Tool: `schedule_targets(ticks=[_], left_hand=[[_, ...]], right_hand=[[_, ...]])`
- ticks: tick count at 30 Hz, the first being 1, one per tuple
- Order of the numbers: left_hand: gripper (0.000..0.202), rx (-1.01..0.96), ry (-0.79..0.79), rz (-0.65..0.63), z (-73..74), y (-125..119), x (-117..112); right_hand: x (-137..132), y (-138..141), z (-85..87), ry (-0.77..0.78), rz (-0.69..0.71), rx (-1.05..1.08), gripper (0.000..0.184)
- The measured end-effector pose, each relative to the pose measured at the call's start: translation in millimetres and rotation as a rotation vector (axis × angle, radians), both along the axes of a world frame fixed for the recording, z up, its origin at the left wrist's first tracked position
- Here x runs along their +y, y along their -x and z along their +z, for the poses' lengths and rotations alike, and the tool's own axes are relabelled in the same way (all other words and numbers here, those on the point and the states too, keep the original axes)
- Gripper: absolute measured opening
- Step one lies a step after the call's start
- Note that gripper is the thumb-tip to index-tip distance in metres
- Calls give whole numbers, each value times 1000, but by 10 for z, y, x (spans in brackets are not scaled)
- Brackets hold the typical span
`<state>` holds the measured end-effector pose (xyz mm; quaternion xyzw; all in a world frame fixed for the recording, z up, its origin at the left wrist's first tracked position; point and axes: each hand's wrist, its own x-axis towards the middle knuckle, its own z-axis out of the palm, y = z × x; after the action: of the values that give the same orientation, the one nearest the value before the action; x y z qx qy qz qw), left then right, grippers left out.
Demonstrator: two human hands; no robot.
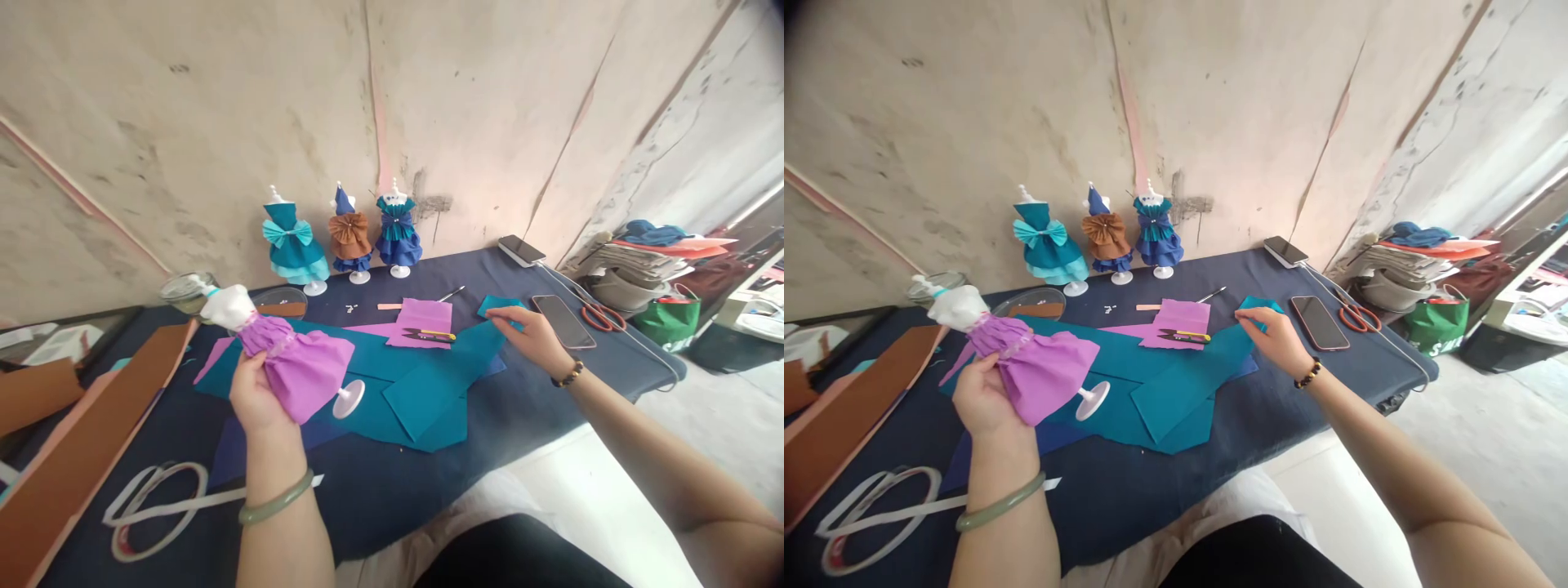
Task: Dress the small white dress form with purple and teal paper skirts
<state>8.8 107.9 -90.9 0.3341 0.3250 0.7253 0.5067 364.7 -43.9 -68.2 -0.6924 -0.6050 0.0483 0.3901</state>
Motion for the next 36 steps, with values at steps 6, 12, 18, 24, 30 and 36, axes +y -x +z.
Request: schedule_targets(ticks=[6,12,18,24,30,36], left_hand=[[16,-32,86,-18,0,-7,24],[29,28,110,-11,35,-67,-17],[34,14,93,-93,54,-110,-52],[35,33,99,-194,-32,-96,-2],[41,83,89,-189,10,-118,-59],[48,142,40,-234,-4,-98,-101]], right_hand=[[62,429,-102,39,478,-125,25],[576,1045,-304,210,782,-321,21],[810,1222,-369,351,784,-401,12],[731,1153,-214,398,858,-269,6],[802,1046,137,608,970,193,28],[1052,1150,456,534,1054,253,32]])
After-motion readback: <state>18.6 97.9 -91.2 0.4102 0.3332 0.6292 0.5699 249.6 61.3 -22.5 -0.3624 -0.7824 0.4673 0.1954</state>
